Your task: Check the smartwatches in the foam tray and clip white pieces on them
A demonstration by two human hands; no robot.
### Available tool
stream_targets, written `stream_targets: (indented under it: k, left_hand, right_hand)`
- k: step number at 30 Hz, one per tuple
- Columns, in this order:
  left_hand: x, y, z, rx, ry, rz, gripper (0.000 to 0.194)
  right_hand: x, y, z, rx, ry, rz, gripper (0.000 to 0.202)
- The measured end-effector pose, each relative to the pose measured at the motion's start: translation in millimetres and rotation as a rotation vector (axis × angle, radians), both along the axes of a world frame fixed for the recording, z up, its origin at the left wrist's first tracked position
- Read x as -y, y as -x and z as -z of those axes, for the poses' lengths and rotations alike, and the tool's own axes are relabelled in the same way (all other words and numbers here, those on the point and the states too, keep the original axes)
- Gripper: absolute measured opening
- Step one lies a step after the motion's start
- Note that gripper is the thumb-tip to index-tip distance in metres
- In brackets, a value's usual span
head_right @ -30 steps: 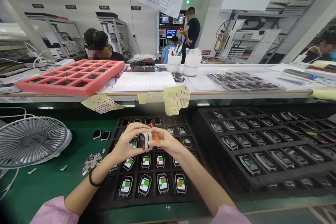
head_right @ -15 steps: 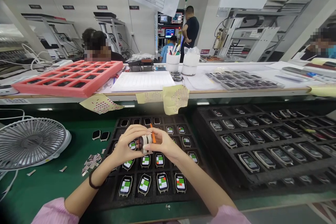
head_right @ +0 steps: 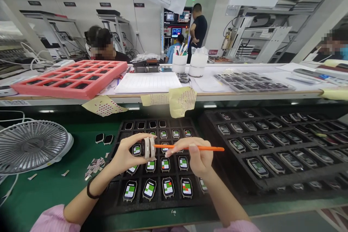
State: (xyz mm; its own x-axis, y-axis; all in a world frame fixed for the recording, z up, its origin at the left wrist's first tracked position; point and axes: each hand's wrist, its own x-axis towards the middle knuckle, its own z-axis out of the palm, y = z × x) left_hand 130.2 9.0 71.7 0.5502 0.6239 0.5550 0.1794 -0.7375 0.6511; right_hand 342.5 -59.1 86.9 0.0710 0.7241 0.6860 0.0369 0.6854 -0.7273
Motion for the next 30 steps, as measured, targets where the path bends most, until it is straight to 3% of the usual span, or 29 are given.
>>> stream_targets:
  k: [11, 19, 30]
  left_hand:
    - [0.4, -0.7, 2.5, 0.022, -0.069, -0.016, 0.055]
    - [1.3, -3.4, 1.9, 0.035, -0.101, -0.032, 0.047]
    - [0.5, -3.0, 1.3, 0.032, -0.039, -0.031, 0.051]
  right_hand:
    - [-3.7, -1.4, 16.8, 0.059, -0.104, 0.028, 0.040]
    - [-5.9, 2.0, 21.3, 0.158, -0.141, 0.131, 0.042]
    - [-8.2, 9.2, 15.6, 0.133, -0.176, -0.030, 0.036]
